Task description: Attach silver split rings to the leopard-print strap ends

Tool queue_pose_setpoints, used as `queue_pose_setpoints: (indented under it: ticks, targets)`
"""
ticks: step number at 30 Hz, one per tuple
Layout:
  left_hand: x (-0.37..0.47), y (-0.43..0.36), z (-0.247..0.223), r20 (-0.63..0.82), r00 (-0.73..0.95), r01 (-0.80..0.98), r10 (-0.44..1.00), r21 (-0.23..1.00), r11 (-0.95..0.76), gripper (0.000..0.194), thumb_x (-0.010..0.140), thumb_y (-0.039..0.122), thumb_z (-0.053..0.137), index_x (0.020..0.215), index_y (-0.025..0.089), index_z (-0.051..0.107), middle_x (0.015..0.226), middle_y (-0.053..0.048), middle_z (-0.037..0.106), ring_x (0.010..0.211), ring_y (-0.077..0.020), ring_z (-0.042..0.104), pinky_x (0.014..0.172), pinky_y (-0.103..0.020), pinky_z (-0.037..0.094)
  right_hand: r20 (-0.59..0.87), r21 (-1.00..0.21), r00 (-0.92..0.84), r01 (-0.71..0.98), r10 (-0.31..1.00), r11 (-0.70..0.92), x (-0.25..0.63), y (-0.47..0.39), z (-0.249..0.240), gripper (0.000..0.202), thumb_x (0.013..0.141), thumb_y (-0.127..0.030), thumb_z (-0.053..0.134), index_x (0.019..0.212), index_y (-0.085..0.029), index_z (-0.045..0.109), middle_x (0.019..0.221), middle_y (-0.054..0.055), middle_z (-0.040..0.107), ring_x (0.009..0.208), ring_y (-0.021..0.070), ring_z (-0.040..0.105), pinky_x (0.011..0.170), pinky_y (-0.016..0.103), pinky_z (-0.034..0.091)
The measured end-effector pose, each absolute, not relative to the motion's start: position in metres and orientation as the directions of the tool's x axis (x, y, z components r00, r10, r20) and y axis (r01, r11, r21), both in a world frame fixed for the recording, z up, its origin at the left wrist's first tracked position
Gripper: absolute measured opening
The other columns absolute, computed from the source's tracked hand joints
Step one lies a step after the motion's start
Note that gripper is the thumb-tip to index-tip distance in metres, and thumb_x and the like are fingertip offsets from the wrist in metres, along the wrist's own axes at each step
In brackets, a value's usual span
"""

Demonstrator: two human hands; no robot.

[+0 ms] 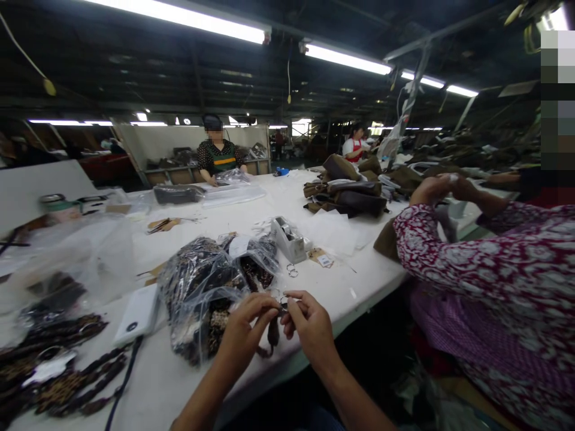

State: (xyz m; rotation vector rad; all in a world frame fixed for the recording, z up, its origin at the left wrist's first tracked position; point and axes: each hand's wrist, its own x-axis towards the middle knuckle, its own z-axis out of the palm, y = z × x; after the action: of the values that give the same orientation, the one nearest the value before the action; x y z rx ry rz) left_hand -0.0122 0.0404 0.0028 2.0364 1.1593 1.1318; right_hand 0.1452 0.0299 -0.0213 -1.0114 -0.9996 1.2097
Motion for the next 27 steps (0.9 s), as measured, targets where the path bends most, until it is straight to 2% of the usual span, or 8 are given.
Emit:
queue_pose_setpoints:
  ticks: [6,10,13,16,19,21,25,27]
  targets:
    - [-0.013,0.03,-0.007,0.436,0.162,0.347,0.885,0.814,-0.465,0.009,0.084,0.023,0.067,0.086,0.022,0.076,0.09,-0.005,0.074,0.089,-0.0203,0.067,0.083,-0.03,0.051,0.009,-0.974,0.063,-0.225,0.998,0.023,0.135,0.015,-0.013,0.031,0.084,-0.043,0.062,0.097,-0.015,0.061,0.052,-0.004,0.06,0.038,0.0085,0.052,0.037,0.017,0.042]
    - [-0.014,0.021,-0.008,0.433,0.097,0.305,0.896,0.844,-0.441,0.007,0.081,0.02,0.07,0.082,0.021,0.077,0.085,-0.005,0.074,0.084,-0.0189,0.068,0.08,-0.028,0.051,-0.059,-0.97,0.004,-0.235,0.998,-0.056,0.13,0.004,-0.013,0.036,0.081,-0.048,0.065,0.096,-0.015,0.06,0.051,-0.004,0.059,0.037,0.0086,0.049,0.035,0.017,0.039]
    - [-0.012,0.009,-0.005,0.422,0.017,0.31,0.906,0.86,-0.406,0.006,0.078,0.017,0.073,0.081,0.02,0.076,0.085,-0.004,0.074,0.083,-0.0184,0.067,0.079,-0.027,0.051,-0.049,-0.982,-0.003,-0.185,0.999,-0.049,0.131,-0.004,-0.014,0.042,0.079,-0.053,0.067,0.098,-0.016,0.061,0.053,-0.003,0.06,0.04,0.0103,0.052,0.038,0.019,0.042]
    - [-0.009,-0.002,0.001,0.329,-0.114,0.288,0.937,0.914,-0.286,0.009,0.075,0.017,0.075,0.083,0.018,0.075,0.082,-0.004,0.074,0.075,-0.017,0.067,0.069,-0.024,0.051,0.014,-1.0,0.015,-0.027,1.0,0.014,0.132,-0.008,-0.016,0.047,0.08,-0.057,0.064,0.104,-0.016,0.062,0.057,0.0,0.065,0.046,0.0147,0.058,0.043,0.023,0.049]
    - [-0.009,-0.011,0.006,0.2,-0.12,0.17,0.973,0.969,-0.178,0.009,0.079,0.019,0.07,0.086,0.017,0.076,0.079,-0.004,0.076,0.072,-0.0171,0.069,0.068,-0.024,0.053,0.134,-0.97,0.086,0.216,0.987,0.113,0.13,-0.012,-0.016,0.044,0.085,-0.056,0.06,0.108,-0.019,0.065,0.064,0.003,0.07,0.05,0.0171,0.064,0.05,0.025,0.054]
    - [-0.011,-0.016,0.008,0.148,-0.112,0.094,0.983,0.986,-0.138,0.014,0.08,0.019,0.067,0.09,0.016,0.076,0.084,-0.006,0.078,0.076,-0.0188,0.071,0.07,-0.025,0.055,0.239,-0.924,0.086,0.328,0.967,0.199,0.126,-0.014,-0.017,0.038,0.088,-0.051,0.056,0.11,-0.022,0.066,0.076,0.005,0.074,0.056,0.018,0.069,0.055,0.025,0.057]
    - [-0.022,-0.017,0.01,0.117,-0.097,0.021,0.988,0.993,-0.116,0.022,0.079,0.022,0.068,0.098,0.014,0.075,0.096,-0.01,0.078,0.088,-0.0231,0.073,0.079,-0.029,0.058,0.404,-0.844,-0.044,0.367,0.914,0.391,0.113,-0.014,-0.016,0.031,0.094,-0.039,0.05,0.114,-0.021,0.065,0.104,0.009,0.075,0.078,0.02,0.074,0.067,0.025,0.059]
    - [-0.03,-0.016,0.015,0.105,-0.098,0.017,0.99,0.994,-0.104,0.029,0.077,0.026,0.07,0.103,0.015,0.073,0.099,-0.01,0.078,0.092,-0.0241,0.073,0.081,-0.031,0.058,0.409,-0.844,-0.149,0.314,0.9,0.435,0.108,-0.013,-0.015,0.034,0.096,-0.033,0.047,0.125,-0.021,0.06,0.098,0.007,0.076,0.074,0.0175,0.074,0.068,0.024,0.058]
